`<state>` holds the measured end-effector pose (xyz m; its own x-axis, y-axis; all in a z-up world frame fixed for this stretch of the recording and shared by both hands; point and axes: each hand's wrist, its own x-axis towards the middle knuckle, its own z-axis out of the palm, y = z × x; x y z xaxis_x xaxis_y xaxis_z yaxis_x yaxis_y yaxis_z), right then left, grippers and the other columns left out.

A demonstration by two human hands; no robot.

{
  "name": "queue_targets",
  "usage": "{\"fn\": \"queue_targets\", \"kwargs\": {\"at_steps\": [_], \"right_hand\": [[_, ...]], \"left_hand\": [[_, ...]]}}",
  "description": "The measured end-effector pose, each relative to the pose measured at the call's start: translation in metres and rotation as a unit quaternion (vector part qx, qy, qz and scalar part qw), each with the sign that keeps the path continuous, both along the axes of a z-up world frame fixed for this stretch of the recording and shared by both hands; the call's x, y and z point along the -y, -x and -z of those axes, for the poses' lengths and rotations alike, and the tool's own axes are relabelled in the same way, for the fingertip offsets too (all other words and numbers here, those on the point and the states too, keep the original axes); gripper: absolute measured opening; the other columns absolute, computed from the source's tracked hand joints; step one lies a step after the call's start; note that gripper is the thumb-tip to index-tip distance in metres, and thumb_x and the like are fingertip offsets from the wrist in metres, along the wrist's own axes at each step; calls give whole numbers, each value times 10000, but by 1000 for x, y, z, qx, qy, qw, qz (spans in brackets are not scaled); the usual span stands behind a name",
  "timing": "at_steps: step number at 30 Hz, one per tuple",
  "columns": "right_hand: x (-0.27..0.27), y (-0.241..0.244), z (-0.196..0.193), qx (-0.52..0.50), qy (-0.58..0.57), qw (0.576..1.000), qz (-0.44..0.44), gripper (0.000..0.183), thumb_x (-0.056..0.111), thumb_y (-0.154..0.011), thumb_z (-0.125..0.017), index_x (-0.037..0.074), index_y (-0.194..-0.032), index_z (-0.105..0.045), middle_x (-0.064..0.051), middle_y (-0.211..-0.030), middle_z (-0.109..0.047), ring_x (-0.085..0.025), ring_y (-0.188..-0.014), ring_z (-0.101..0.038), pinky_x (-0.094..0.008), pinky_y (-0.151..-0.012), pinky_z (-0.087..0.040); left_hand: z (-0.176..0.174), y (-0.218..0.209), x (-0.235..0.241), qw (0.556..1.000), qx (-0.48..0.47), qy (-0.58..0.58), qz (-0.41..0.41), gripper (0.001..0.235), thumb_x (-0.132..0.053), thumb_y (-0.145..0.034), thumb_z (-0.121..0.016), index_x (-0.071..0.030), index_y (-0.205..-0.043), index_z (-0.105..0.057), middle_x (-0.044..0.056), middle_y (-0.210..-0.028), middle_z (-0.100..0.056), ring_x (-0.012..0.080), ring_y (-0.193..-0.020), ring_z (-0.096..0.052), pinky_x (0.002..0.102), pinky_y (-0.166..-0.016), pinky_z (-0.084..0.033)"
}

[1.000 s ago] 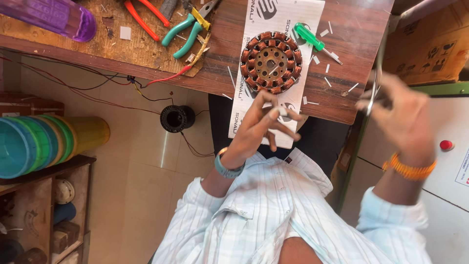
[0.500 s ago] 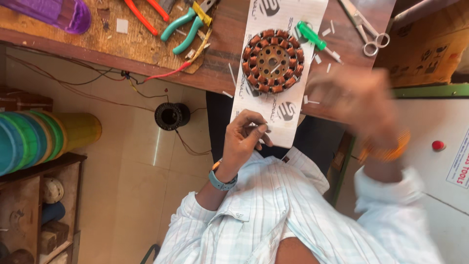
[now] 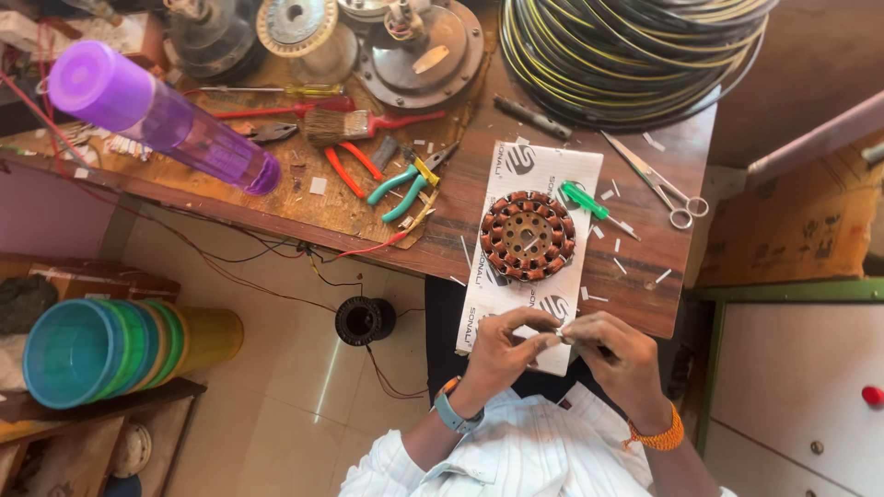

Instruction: The person uses a green screwdriver to adjust a copper-wound stator, then cuts small white plastic pieces with scissors and inserts them into the stator slots. The work is performed on a cluttered workbench with various tools and motor parts visible.

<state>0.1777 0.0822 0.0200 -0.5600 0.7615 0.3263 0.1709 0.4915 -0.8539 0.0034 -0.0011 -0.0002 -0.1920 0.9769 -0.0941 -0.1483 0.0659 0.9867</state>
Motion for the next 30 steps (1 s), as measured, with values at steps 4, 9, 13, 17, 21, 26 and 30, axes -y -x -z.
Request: {"fn": "queue_targets", "kwargs": {"at_steps": [4, 9, 13, 17, 21, 26, 30], "right_hand": [[-1, -3, -6, -3, -91, 996, -22, 225, -83, -785, -747, 44, -970, -727, -78, -946, -762, -164, -829, -761, -253, -689, -606], [0, 1, -17, -37, -130, 990, -38, 243, -55, -799, -759, 41, -1020, -726, -81, -980, -753, -179, -882, -757, -262, -736, -613], [4, 1, -19, -5, -1, 1000, -18, 214, 24, -805, -781, 23, -1017, -751, -84, -951, -790, -143, -816, -769, -236, -679, -590], [10, -2, -11, -19, 116, 993, 19, 201, 94, -817, -794, 14, -1001, -776, -76, -920, -804, -108, -755, -753, -217, -644, -587], [14, -4, 0, -57, 174, 983, 35, 192, 98, -849, -779, -13, -1005, -766, -80, -940, -795, -109, -809, -760, -219, -698, -611], [12, -5, 4, -95, 204, 974, 4, 189, 78, -881, -750, -34, -1033, -740, -104, -1006, -777, -129, -874, -760, -236, -754, -627], [11, -4, 6, -117, 230, 966, -3, 182, 77, -901, -727, -37, -1042, -718, -118, -1022, -767, -145, -889, -775, -258, -783, -647]], "left_hand": [[2, -8, 5, 999, 51, -4, -18, 189, -148, -954, -765, 14, -1048, -741, 62, -873, -735, 42, -650, -661, 186, -529, -554], [0, -10, 8, 995, 91, -11, -25, 174, -138, -961, -745, 14, -1035, -703, 58, -882, -719, 43, -644, -654, 183, -520, -551], [-9, -5, 9, 997, 66, -33, -36, 137, -96, -964, -737, 11, -1033, -689, 53, -869, -704, 43, -646, -656, 182, -529, -560], [-19, -10, 11, 997, -21, -48, -59, 109, -37, -932, -747, 36, -1000, -704, 72, -908, -716, 72, -639, -687, 186, -509, -565], [-27, -13, 10, 989, -80, -103, -72, 109, -3, -929, -742, 33, -1026, -708, 85, -962, -698, 95, -726, -713, 202, -540, -603], [-33, -15, 7, 968, -172, -161, -87, 128, 27, -920, -744, -1, -1041, -715, 92, -979, -684, 121, -780, -727, 224, -584, -590], [-38, -16, 5, 958, -209, -172, -98, 165, 37, -898, -757, -14, -1047, -708, 90, -974, -674, 134, -781, -723, 222, -598, -590]]}}
